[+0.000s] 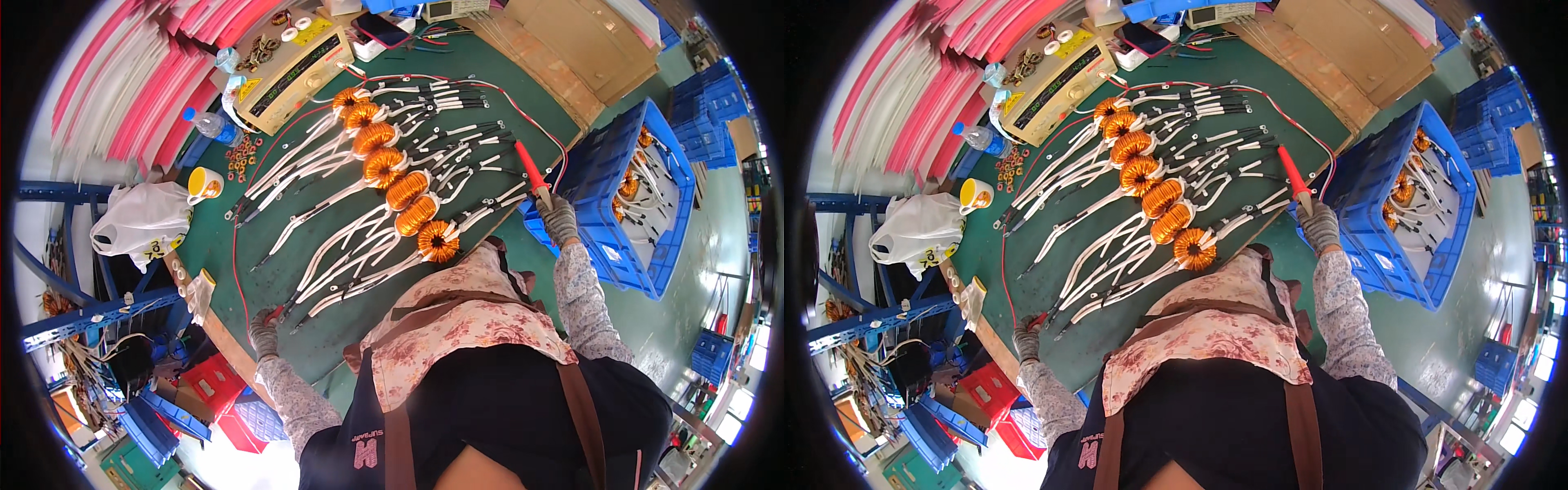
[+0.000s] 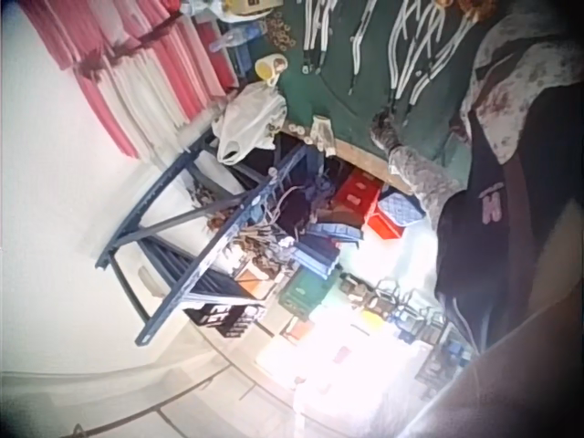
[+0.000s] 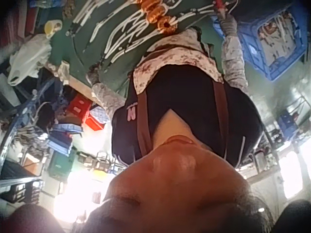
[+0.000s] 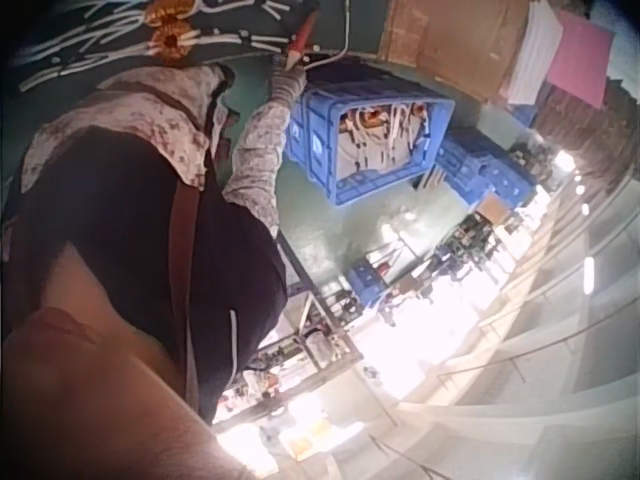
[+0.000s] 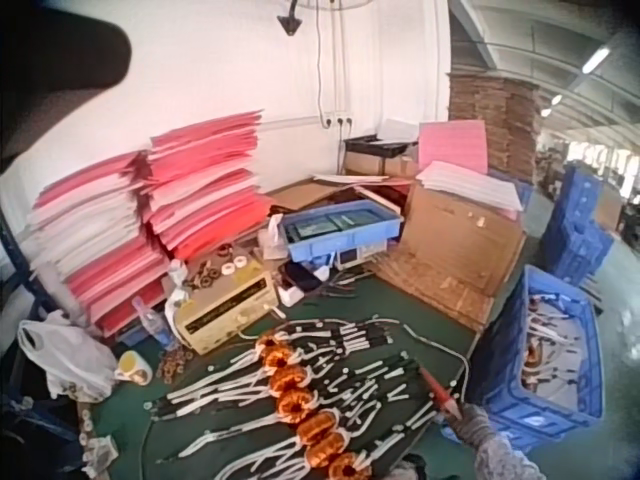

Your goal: The person tests multiple copper-wound electrical components on a workbench using a multimeter with red and black probes. After testing, the person places the components into a blue plastic bin.

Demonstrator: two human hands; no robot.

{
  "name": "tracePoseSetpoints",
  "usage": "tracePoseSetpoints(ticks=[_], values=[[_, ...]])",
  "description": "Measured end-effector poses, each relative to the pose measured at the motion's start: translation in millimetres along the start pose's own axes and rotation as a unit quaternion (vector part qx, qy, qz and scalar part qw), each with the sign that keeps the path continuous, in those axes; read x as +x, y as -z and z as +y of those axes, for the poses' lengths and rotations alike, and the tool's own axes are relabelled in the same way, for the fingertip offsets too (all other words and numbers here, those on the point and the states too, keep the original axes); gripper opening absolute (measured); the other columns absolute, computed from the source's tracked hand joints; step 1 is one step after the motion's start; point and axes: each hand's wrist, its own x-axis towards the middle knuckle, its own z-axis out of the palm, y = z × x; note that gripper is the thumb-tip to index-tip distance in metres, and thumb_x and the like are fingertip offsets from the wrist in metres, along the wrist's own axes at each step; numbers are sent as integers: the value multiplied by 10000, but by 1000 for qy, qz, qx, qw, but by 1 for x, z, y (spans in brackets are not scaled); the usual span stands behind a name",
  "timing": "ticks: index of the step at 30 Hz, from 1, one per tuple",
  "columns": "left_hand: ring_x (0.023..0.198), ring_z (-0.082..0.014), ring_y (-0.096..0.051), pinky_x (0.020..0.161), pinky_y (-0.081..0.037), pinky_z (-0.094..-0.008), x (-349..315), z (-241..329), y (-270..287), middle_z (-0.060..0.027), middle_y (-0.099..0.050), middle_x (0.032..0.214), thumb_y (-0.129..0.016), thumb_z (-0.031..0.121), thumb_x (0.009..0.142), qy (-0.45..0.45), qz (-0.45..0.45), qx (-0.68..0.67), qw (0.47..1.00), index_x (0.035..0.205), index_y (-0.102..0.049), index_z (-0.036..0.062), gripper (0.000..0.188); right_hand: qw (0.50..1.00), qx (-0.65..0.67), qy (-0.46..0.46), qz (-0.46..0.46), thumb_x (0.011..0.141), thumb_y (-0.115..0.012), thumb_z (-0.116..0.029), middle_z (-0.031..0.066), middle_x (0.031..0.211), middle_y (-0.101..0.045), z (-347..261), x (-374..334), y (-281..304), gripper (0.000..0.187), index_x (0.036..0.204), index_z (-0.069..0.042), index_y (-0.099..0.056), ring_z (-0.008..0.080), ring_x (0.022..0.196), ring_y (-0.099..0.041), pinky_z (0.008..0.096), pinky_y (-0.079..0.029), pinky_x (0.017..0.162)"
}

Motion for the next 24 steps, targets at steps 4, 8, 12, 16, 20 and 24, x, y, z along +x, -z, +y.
tracePoseSetpoints(ticks=[4,8,12,16,20,24], values=[[896,-208,-585,825,-442,-312,-13,12,-2,-93,-631,949,-603,-10,693,2,26,-48,999,987,-616,54,301,999,13,-11,35,790,-569,-298,191,818,-616,-1,-26,0,299,972,-63,-588,364,791,-588,423,-463,681],[872,-238,-590,812,-445,-324,-27,44,-15,-113,-625,925,-598,11,689,-78,14,-24,997,972,-621,65,289,999,-3,-37,28,786,-573,-308,188,826,-617,3,-33,-6,291,946,-66,-594,367,795,-586,429,-461,685],[851,-255,-594,789,-451,-342,-37,64,-47,-126,-626,885,-613,29,673,-126,-28,-85,988,960,-629,80,292,999,26,-30,34,781,-578,-311,182,826,-620,3,-28,-12,293,945,-69,-600,357,785,-591,420,-460,682],[827,-270,-593,760,-457,-355,-45,86,-65,-126,-625,840,-632,62,668,-140,-89,-67,984,959,-633,93,294,997,33,-46,51,781,-580,-304,167,824,-625,7,-29,-19,297,979,-84,-606,326,776,-603,394,-463,692],[827,-296,-587,748,-460,-372,-56,101,-71,-134,-616,853,-646,128,681,-140,-102,-46,984,971,-631,113,291,997,20,-5,68,788,-577,-328,159,835,-630,4,-31,-21,309,984,-92,-610,322,784,-607,393,-464,698],[844,-310,-582,757,-460,-384,-55,113,-70,-136,-612,887,-645,174,690,-133,-119,-15,984,990,-624,124,304,999,20,3,48,789,-581,-347,159,842,-632,22,-24,-31,339,998,-82,-609,314,779,-609,389,-464,693]])
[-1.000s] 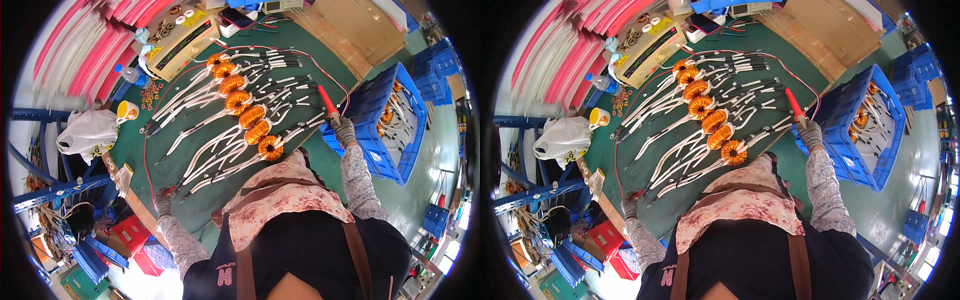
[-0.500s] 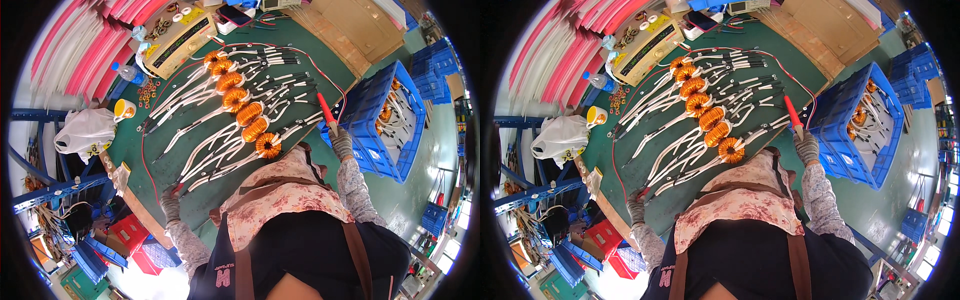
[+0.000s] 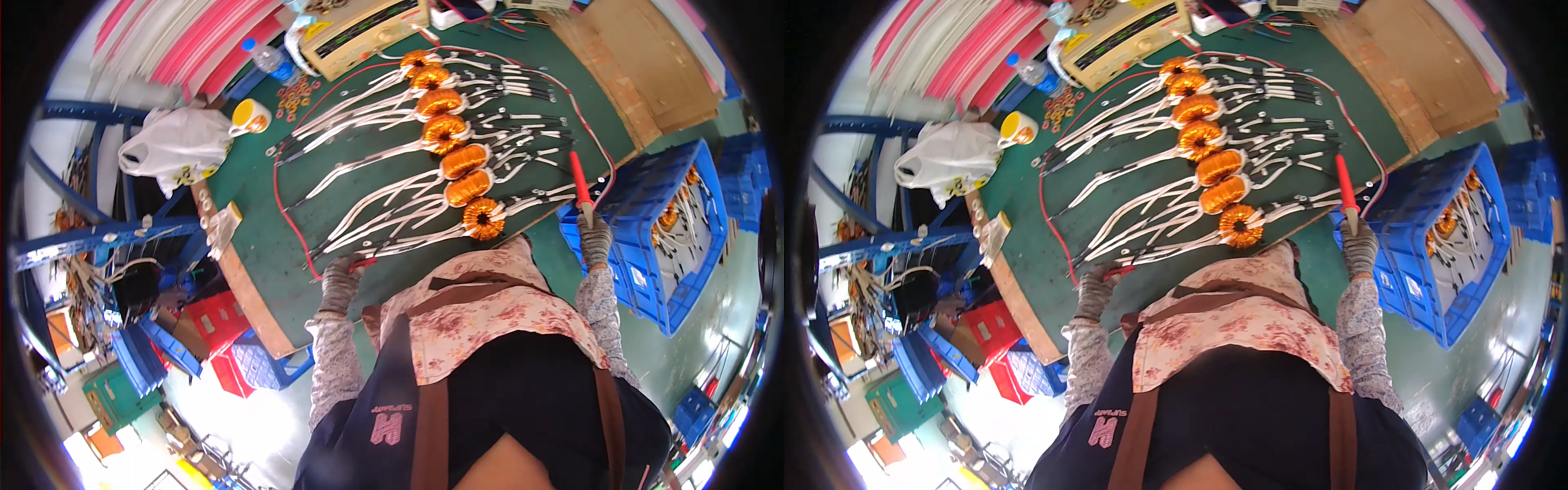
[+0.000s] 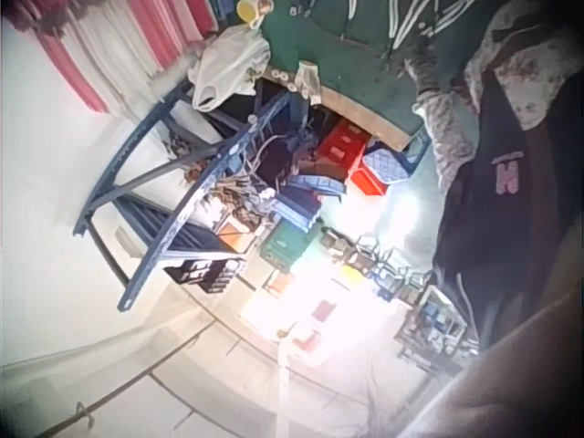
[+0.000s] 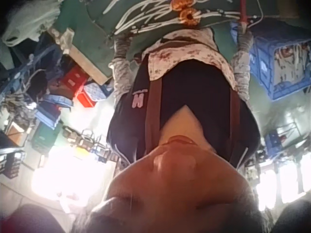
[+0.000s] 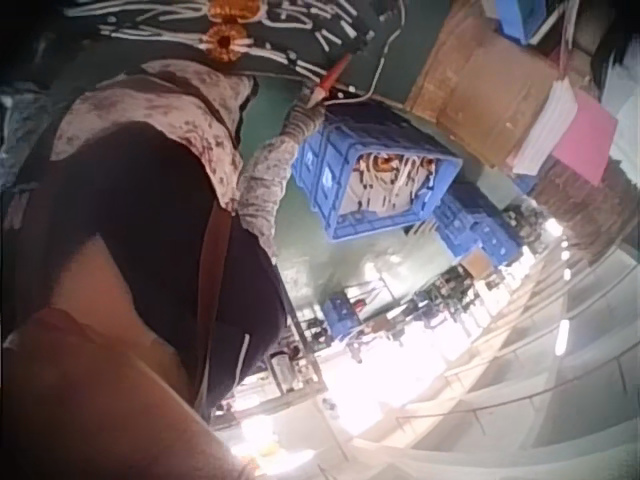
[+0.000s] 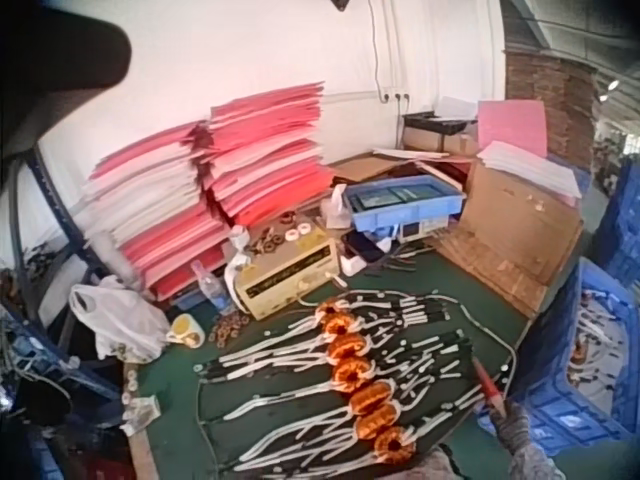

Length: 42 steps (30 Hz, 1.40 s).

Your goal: The person tests multiple copper-wound electrical components on a workbench using a multimeter with red and black probes. After testing, the person places the components into a blue plastic bin.

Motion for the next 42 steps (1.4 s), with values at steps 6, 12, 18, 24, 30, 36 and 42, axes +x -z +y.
tracePoseSetpoints(ticks=[6,12,18,24,30,36,42], values=[[862,-306,-579,770,-456,-393,0,-3,-5,-133,-609,913,-637,170,696,14,6,0,1000,994,-628,151,298,1000,3,-17,-12,788,-595,-325,160,825,-633,-10,0,8,338,996,-59,-617,281,752,-614,365,-461,685],[867,-296,-582,777,-460,-380,1,-18,0,-121,-613,926,-638,137,691,33,14,10,999,977,-633,144,286,999,46,-5,14,796,-623,-303,36,665,-564,0,2,-1,325,956,-21,-615,122,597,-472,288,-402,559],[858,-293,-584,766,-463,-372,-3,-23,1,-123,-615,903,-643,131,688,27,16,7,999,991,-628,142,303,998,48,-33,21,795,-603,-317,133,778,-633,6,4,-11,325,961,-38,-619,220,688,-595,339,-457,663],[820,-209,-603,756,-465,-308,0,-23,1,-105,-634,863,-646,41,682,22,10,22,999,989,-628,78,309,998,56,-6,29,784,-596,-322,154,787,-632,13,5,-17,314,946,-54,-620,281,716,-608,362,-461,662],[828,-283,-598,758,-466,-356,0,-45,-5,-135,-627,841,-641,129,681,-4,26,-11,1000,971,-638,122,291,996,81,-32,35,774,-593,-301,169,795,-628,1,-1,-16,300,937,-51,-618,308,730,-606,372,-463,672],[856,-281,-598,778,-462,-351,1,-29,0,-133,-632,896,-647,81,681,14,27,-8,1000,967,-640,97,287,992,104,-52,46,782,-598,-281,158,809,-635,-10,-8,-12,317,983,-35,-610,262,727,-611,347,-463,684],[854,-288,-596,782,-461,-357,1,-27,3,-136,-631,902,-644,87,686,16,21,4,1000,973,-637,99,288,991,110,-63,48,785,-607,-265,132,807,-638,-19,-10,-8,318,1002,-32,-607,212,715,-599,324,-457,689]])
